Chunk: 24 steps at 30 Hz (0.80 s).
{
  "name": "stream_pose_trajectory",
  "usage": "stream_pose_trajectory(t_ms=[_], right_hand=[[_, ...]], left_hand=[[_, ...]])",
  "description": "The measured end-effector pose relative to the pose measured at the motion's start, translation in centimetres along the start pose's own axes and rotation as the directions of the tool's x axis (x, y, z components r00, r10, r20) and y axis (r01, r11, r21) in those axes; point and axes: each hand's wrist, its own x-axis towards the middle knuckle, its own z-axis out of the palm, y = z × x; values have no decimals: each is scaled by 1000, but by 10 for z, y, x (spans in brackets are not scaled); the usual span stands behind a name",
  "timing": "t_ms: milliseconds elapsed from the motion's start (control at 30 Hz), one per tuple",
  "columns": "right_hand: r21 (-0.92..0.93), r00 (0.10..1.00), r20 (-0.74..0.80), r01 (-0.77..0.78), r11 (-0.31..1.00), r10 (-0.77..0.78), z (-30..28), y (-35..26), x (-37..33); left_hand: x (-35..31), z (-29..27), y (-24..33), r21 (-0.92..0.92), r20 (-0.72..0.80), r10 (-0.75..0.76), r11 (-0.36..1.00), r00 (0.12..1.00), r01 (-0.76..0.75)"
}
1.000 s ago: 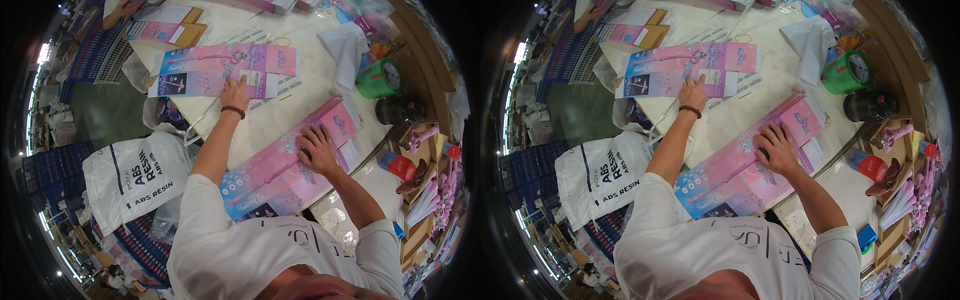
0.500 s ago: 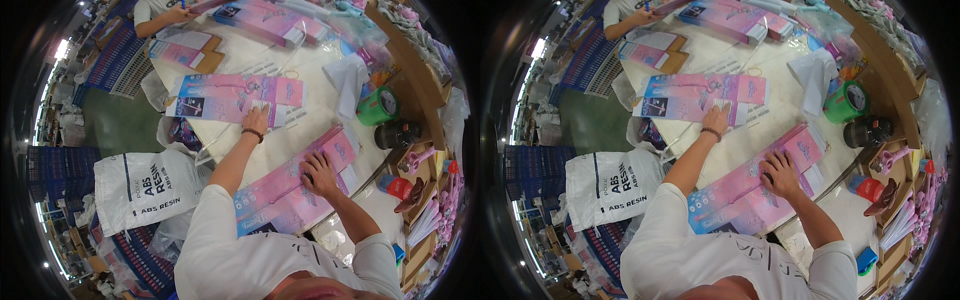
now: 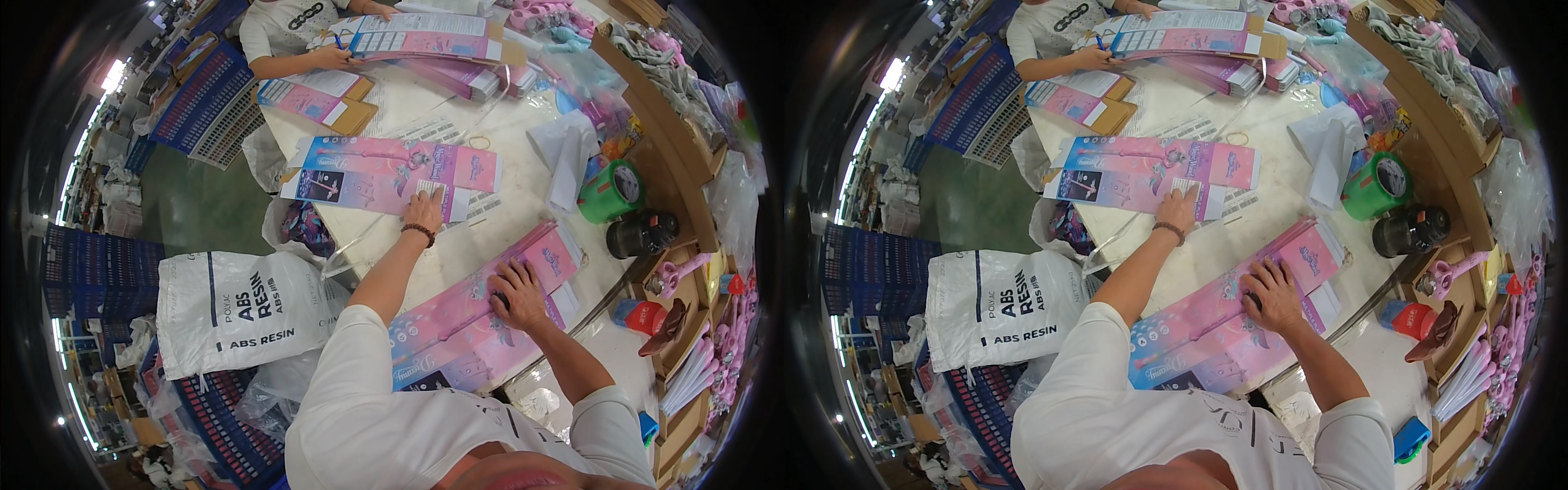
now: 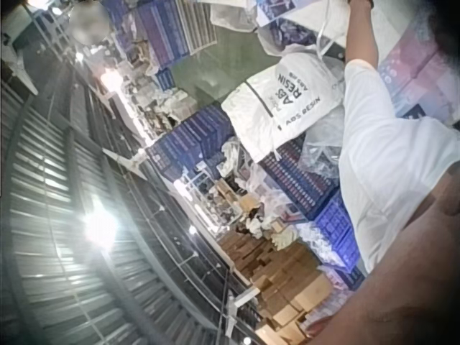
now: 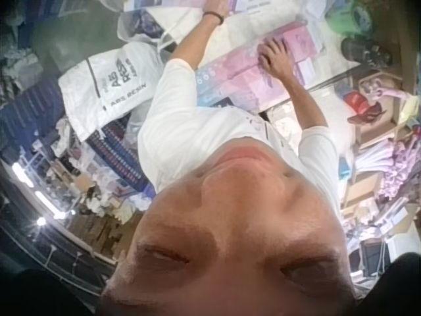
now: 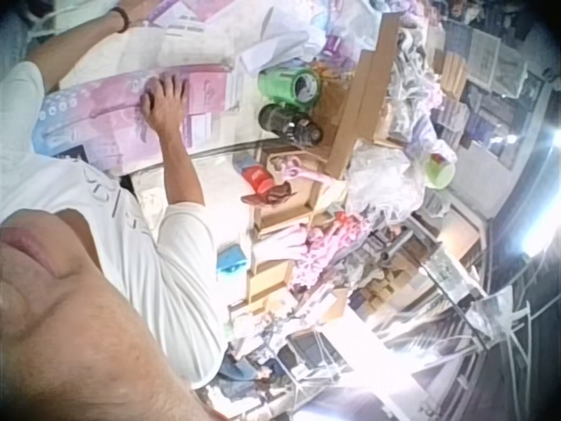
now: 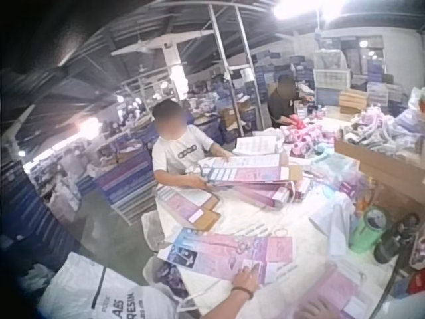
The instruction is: The person assembles pink magic wands by inserting them into pink and blue boxes. They fold the box flaps, place the wand inside, and close the box. The process is repeated for multiple units on a cluttered workbench.
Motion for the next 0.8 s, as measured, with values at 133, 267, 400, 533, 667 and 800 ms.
stream_pose_trajectory(t_ms=[133,267,400,533,667,800], right_hand=[[-1,1000,5,5,1000,-5,0,1,0],[-13,1000,4,6,1000,-6,1,1,0],[7,1000,-19,16,1000,-16,2,2,-1],[-27,1000,11,12,1000,-11,3,3,-1],[-23,1000,15,3,1000,-3,4,3,0],[-13,1000,-1,4,1000,-4,4,3,-1]], left_hand=[[-1,-4,1,5,23,-5,1000,1000,5],[-1,-3,3,2,18,-11,1000,1000,11],[-3,1,3,4,-49,-2,1000,999,2],[-4,3,1,-26,-55,-22,999,998,21],[-6,5,0,-58,-80,-52,997,995,48],[-8,9,-4,-77,-85,-78,994,993,72]])
